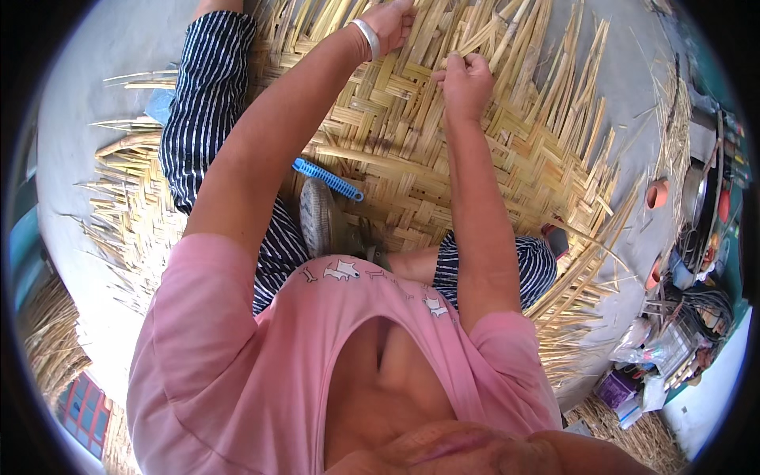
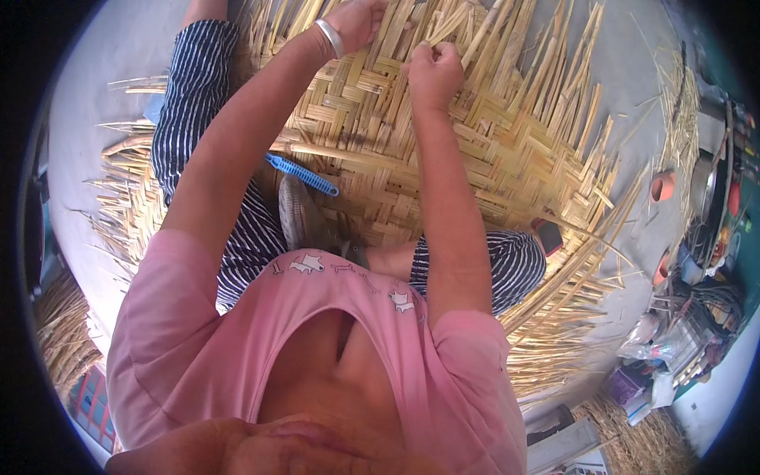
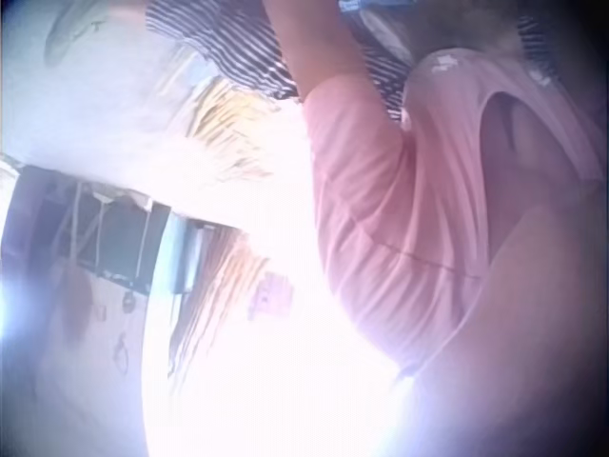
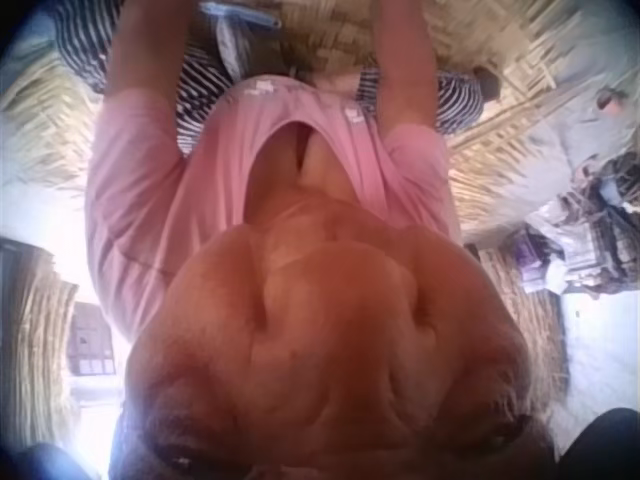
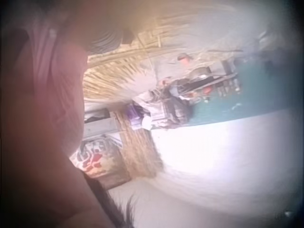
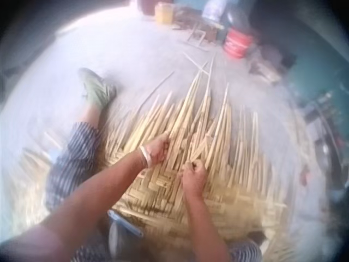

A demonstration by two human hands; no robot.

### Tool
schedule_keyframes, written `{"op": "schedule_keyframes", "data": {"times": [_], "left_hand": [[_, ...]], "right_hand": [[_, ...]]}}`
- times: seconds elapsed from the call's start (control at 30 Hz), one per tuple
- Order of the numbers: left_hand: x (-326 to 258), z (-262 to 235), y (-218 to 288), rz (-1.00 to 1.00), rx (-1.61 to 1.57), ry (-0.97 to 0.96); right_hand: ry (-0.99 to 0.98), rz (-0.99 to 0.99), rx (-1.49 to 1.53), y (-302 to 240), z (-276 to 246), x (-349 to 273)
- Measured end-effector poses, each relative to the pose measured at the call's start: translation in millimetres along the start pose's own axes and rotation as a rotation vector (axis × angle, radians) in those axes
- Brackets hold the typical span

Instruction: The person sits on the floor and weaves a mat using thin bamboo strips. They interlace the strips by hand, adjusting and tightening the weave as they work.

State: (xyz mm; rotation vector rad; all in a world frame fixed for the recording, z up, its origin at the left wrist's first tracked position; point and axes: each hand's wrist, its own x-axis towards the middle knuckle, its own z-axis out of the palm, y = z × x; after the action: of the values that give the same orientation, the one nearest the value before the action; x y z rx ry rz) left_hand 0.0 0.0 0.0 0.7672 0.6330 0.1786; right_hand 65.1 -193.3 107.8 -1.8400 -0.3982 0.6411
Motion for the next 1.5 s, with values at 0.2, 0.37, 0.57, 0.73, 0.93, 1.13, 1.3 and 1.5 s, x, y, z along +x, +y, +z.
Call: {"op": "schedule_keyframes", "data": {"times": [0.2,0.37,0.57,0.73,0.93,1.13,1.3,1.5], "left_hand": [[-41,-4,20,-0.020,-0.182,-0.095],[-63,33,33,0.041,-0.134,-0.045],[-64,6,-1,0.406,-0.051,0.121],[-105,49,-16,0.624,0.239,0.604],[-139,65,-30,0.860,0.736,0.894],[-160,76,-19,0.903,0.813,0.796],[-234,93,23,1.219,1.057,0.739],[-276,78,42,1.271,1.214,0.811]], "right_hand": [[-0.037,-0.079,-0.272,-21,17,-10],[-0.143,-0.534,-0.746,-6,16,0],[-0.500,-0.238,-0.446,12,-4,34],[-0.419,-0.349,-0.439,10,-3,26],[-0.372,-0.573,-0.719,1,-6,15],[-0.313,-0.302,-0.354,9,-40,14],[-0.388,-0.308,-0.725,20,-29,26],[-0.400,-0.147,-0.823,-27,-18,3]]}}
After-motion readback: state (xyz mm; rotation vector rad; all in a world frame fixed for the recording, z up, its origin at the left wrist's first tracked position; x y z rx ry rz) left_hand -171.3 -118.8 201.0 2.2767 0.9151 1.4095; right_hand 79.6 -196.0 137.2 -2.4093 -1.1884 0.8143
